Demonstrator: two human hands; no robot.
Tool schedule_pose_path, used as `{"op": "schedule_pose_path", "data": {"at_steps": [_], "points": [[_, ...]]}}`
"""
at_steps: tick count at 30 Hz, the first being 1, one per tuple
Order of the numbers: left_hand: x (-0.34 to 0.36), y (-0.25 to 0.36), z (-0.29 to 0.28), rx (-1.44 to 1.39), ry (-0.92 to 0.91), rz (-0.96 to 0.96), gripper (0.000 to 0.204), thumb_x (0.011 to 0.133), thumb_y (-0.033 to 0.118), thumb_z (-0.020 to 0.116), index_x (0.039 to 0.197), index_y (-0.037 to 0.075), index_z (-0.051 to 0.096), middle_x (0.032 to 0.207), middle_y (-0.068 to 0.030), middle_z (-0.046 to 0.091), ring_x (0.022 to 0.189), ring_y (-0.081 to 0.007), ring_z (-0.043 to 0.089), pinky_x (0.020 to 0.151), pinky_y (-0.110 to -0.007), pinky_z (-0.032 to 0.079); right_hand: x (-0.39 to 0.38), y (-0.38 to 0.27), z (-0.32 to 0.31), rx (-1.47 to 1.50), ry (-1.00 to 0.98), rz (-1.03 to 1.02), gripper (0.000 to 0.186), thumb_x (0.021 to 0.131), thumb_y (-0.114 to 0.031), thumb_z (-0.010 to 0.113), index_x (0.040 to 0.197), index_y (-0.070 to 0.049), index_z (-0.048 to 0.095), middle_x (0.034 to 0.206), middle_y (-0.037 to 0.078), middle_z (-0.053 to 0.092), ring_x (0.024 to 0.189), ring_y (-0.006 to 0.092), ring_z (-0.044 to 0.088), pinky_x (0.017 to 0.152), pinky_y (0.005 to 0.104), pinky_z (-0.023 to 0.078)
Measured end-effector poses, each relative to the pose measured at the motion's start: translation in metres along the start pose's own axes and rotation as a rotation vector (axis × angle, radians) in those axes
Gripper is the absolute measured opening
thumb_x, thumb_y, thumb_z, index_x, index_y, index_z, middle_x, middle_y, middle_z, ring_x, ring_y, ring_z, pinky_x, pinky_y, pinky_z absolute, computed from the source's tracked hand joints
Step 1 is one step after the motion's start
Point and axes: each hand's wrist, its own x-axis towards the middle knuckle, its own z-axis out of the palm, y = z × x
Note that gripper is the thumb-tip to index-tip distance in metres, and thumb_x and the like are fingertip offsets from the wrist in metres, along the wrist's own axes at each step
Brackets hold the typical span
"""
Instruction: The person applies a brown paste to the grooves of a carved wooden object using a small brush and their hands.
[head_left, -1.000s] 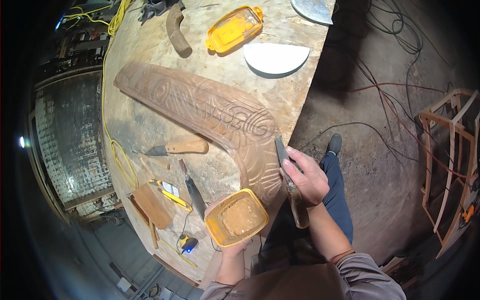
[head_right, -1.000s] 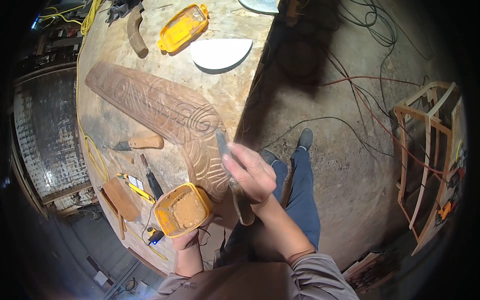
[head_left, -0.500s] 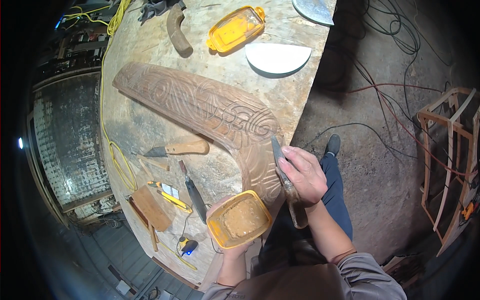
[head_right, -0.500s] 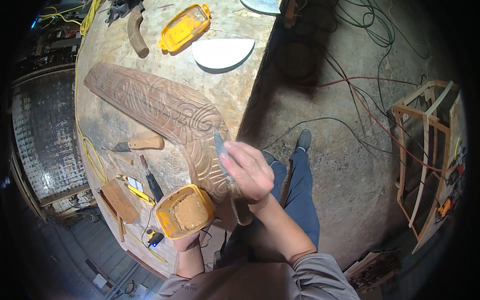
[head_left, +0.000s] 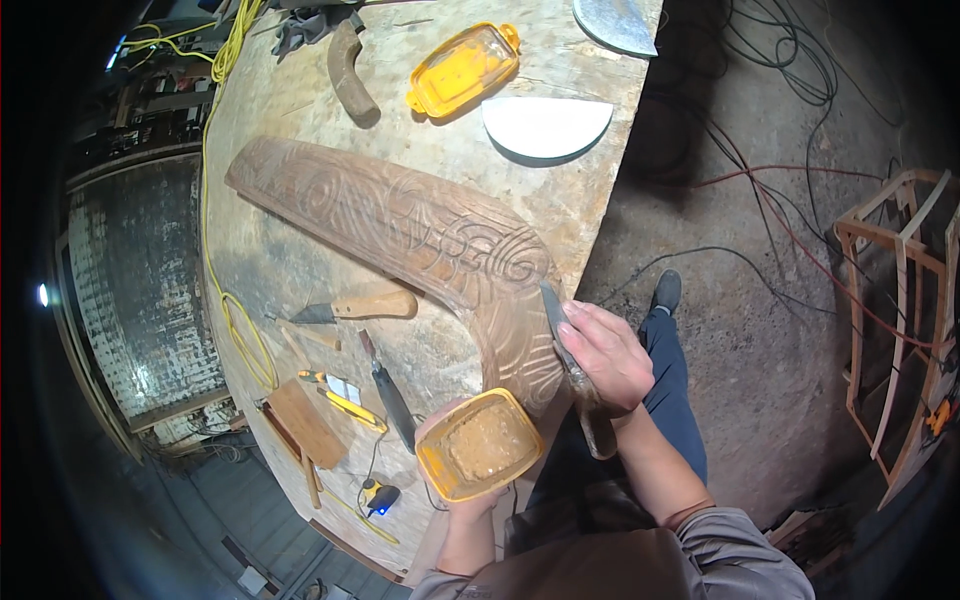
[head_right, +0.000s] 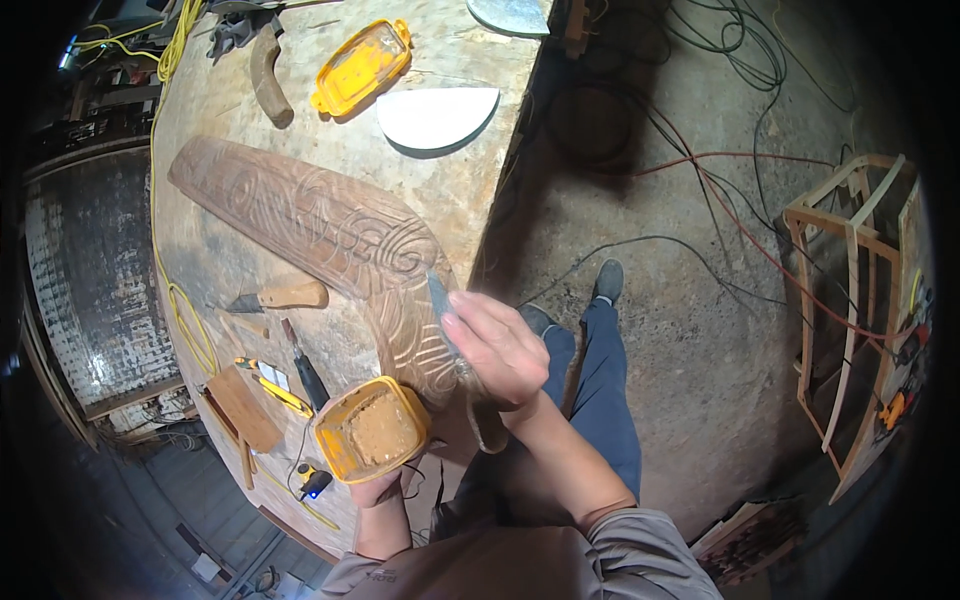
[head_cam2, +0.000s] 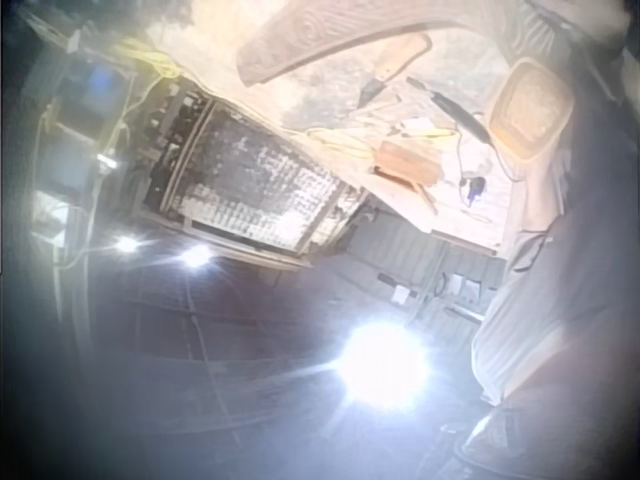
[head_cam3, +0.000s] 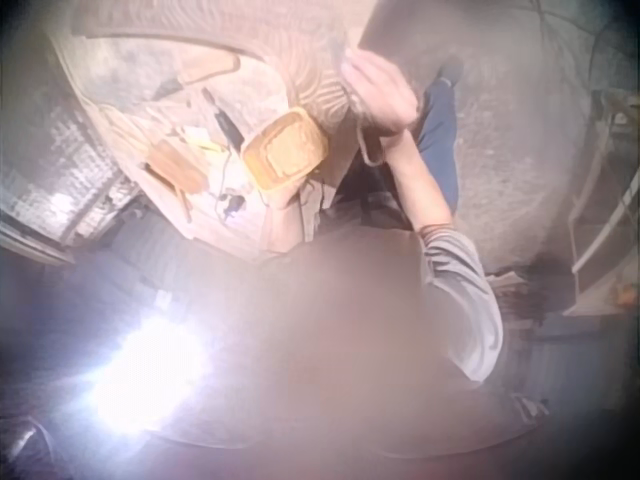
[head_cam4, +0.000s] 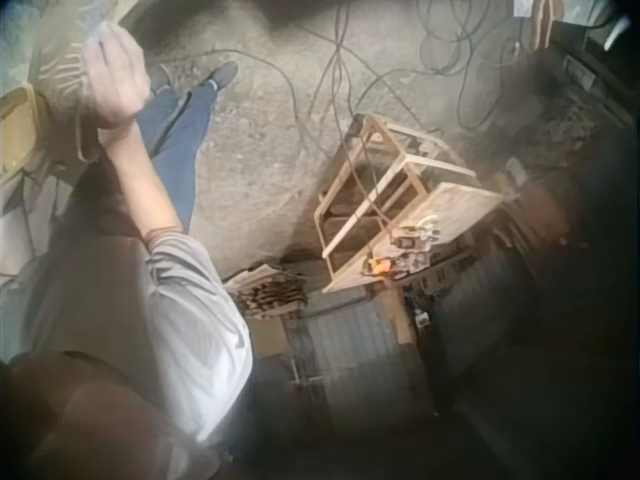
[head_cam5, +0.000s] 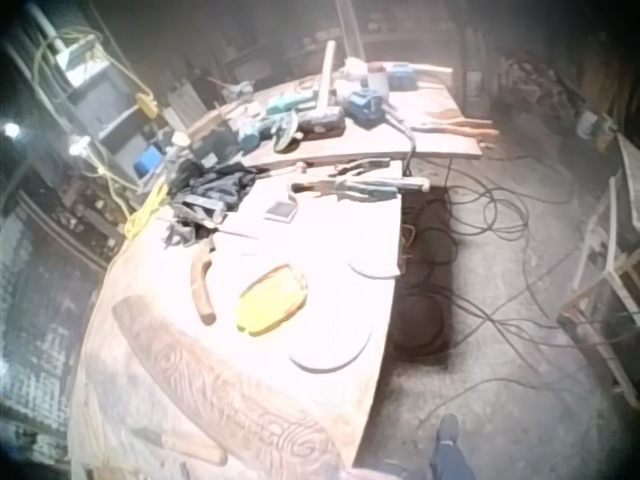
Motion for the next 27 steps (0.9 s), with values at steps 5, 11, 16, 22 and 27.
{"op": "schedule_pose_path", "data": {"at_steps": [5,11,16,22,27], "points": [[0.001,0.004,0.004,-0.124,0.022,-0.066,0.078,0.056,0.011,0.094,0.121,0.0,0.053,0.113,-0.0131,0.064,0.1,-0.0218,0.065,0.087,-0.035,0.055,-0.001,0.003,0.002,-0.031,-0.008,-0.049,0.019,0.073,-0.001,0.072,0.091,0.001,0.073,0.097,0.017,0.072,0.089,0.0301,0.07,0.076,0.0337,0.06],[0.003,0.003,0.0,-0.096,-0.021,-0.056,0.075,0.057,0.011,0.093,0.12,0.0,0.053,0.113,-0.0135,0.064,0.1,-0.022,0.066,0.087,-0.035,0.055,-0.003,0.003,0.005,-0.036,0.006,-0.058,0.02,0.072,0.0,0.073,0.091,-0.001,0.073,0.096,0.016,0.073,0.088,0.0291,0.071,0.075,0.033,0.06],[0.005,0.004,0.002,-0.061,0.004,-0.053,0.069,0.062,0.011,0.091,0.119,-0.001,0.055,0.11,-0.0135,0.065,0.098,-0.0219,0.066,0.086,-0.035,0.055,-0.003,0.0,0.002,-0.015,-0.042,-0.076,0.019,0.073,0.001,0.073,0.092,-0.001,0.073,0.098,0.016,0.072,0.09,0.0297,0.071,0.076,0.0332,0.06],[0.004,0.007,0.004,-0.105,0.046,-0.122,0.07,0.058,0.011,0.092,0.117,0.0,0.056,0.108,-0.0121,0.065,0.096,-0.0211,0.066,0.084,-0.033,0.055,-0.009,-0.001,0.007,-0.026,0.029,-0.013,0.018,0.075,-0.001,0.071,0.093,0.002,0.073,0.099,0.018,0.072,0.091,0.0318,0.071,0.079,0.0346,0.06],[0.01,0.012,0.004,-0.07,-0.04,-0.051,0.075,0.053,0.016,0.095,0.116,0.0,0.058,0.109,-0.0116,0.065,0.097,-0.0211,0.066,0.086,-0.033,0.053,-0.006,-0.002,0.003,-0.024,0.0,0.011,0.017,0.079,-0.005,0.065,0.093,0.003,0.072,0.098,0.02,0.072,0.092,0.0336,0.071,0.08,0.0363,0.059]]}}
